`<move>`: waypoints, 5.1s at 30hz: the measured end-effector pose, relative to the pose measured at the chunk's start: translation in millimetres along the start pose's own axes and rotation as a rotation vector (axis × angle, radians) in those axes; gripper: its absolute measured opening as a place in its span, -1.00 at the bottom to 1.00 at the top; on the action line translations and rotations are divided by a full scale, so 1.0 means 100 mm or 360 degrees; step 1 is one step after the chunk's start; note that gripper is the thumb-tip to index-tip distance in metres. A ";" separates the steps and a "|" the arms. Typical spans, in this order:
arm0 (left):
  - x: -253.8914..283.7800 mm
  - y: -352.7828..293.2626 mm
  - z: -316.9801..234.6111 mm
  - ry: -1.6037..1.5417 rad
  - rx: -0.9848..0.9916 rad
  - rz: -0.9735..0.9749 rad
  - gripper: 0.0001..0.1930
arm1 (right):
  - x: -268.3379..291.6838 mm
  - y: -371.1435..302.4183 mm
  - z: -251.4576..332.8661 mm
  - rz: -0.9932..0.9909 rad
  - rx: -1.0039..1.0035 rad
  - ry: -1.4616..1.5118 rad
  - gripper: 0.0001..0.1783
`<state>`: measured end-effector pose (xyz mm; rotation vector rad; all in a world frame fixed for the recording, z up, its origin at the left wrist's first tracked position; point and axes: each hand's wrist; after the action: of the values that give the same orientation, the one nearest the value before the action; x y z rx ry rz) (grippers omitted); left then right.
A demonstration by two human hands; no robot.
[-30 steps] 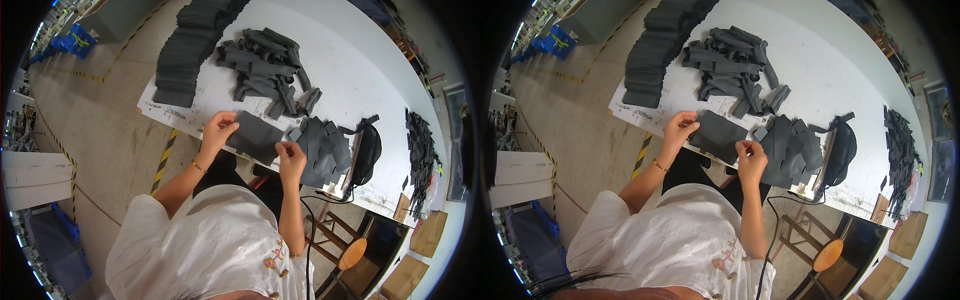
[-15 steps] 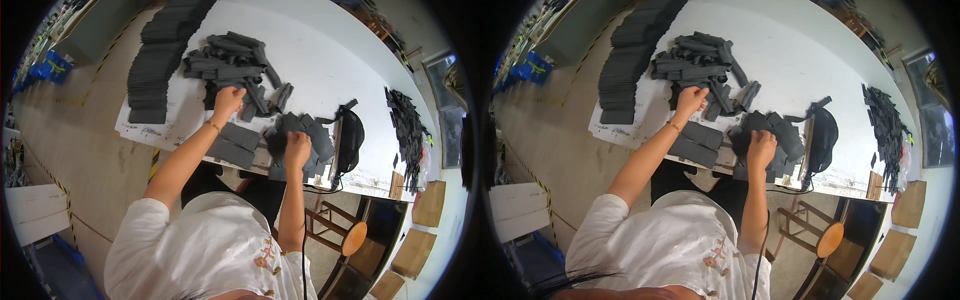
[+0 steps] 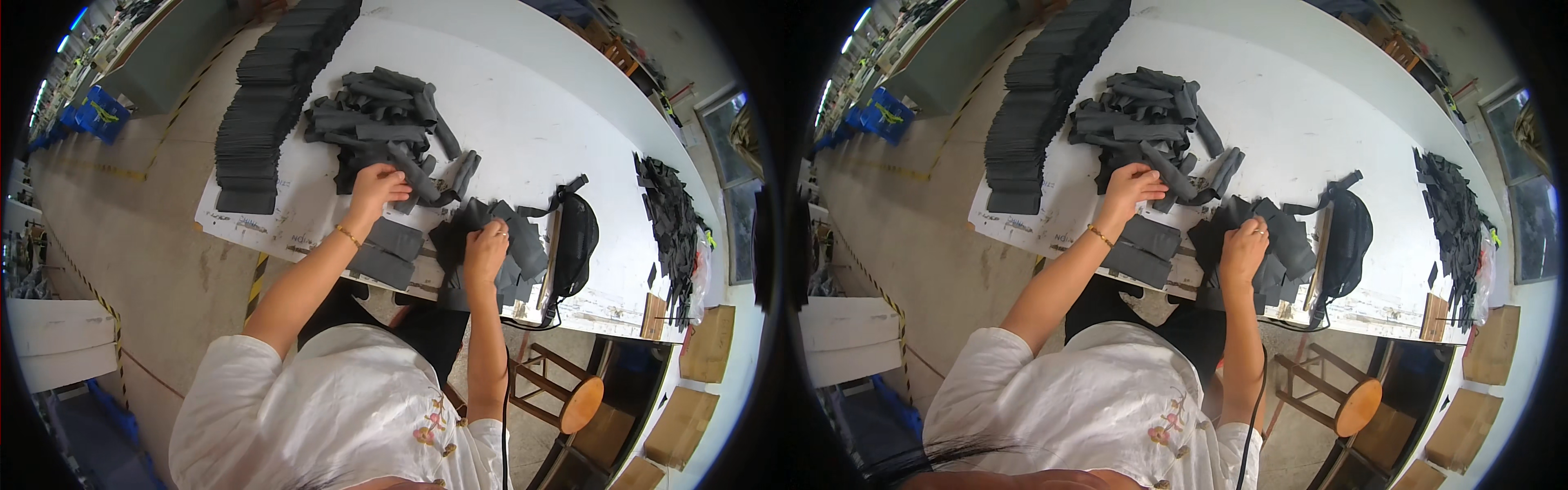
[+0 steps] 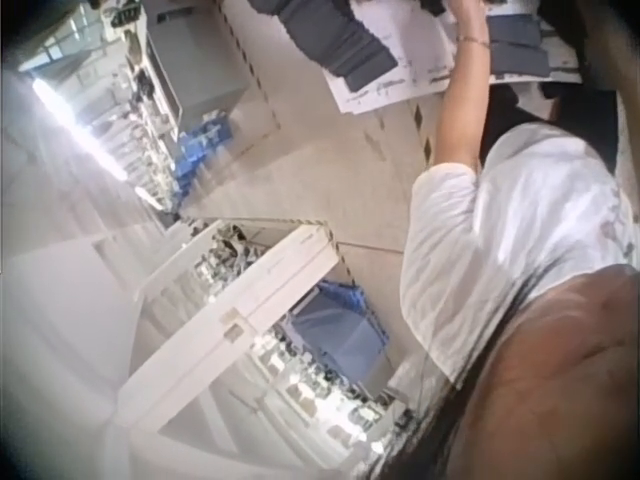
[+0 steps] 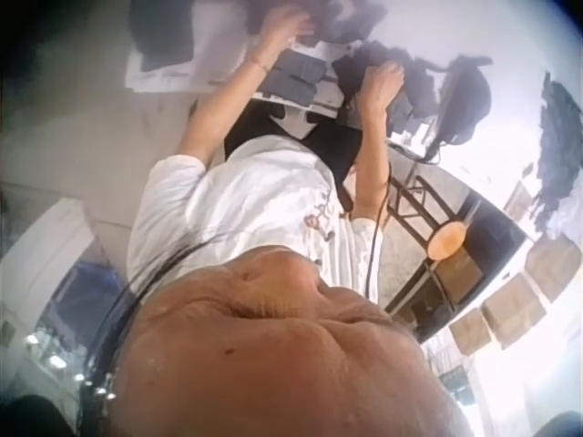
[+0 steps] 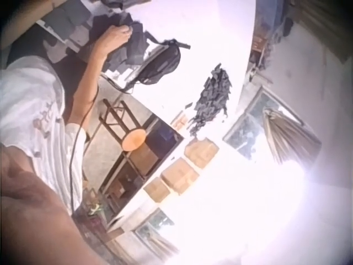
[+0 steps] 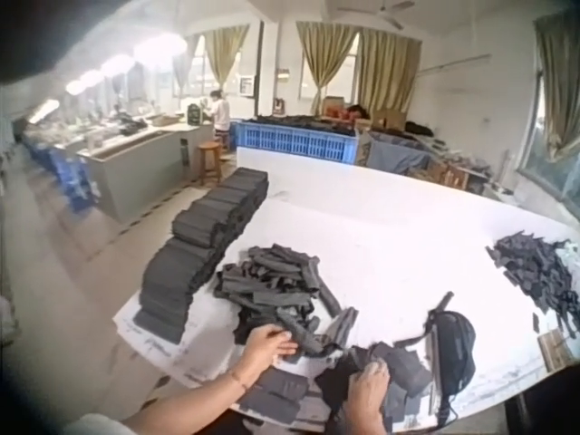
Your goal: Inspecting and sorting small grey fabric pieces on a workbench in a production facility.
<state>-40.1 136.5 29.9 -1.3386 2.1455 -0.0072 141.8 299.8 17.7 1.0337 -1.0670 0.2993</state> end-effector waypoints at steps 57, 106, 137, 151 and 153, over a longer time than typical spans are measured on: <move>-0.07 -0.83 -0.29 -0.0386 0.0286 0.0448 -0.79 | 1.19 -0.02 0.58 -0.0178 0.0432 0.0672 -0.73; -0.27 -1.22 -0.30 -0.0979 -0.0077 0.0409 -0.72 | 1.06 -0.10 1.23 -0.0077 0.0529 0.1157 -0.79; -0.28 -1.23 -0.29 -0.1057 -0.0158 0.0264 -0.71 | 1.10 -0.10 0.93 0.0212 0.0799 0.1075 -0.71; -0.39 -1.34 -0.21 -0.1166 -0.0100 0.0291 -0.71 | 1.05 -0.03 0.95 0.0149 0.0821 0.1234 -0.79; -0.39 -1.34 -0.22 -0.1172 -0.0114 0.0296 -0.71 | 1.05 -0.02 0.96 0.0152 0.0826 0.1236 -0.80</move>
<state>70.7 95.9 108.4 -0.9610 1.6267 0.5542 139.8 193.9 112.9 1.1709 -0.3278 1.0025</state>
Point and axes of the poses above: each hand's wrist, its own y-axis towards the middle knuckle, its own x-axis out of the back of the hand, z = x × y, and after that the axes turned 6 degrees about -y, right-handed
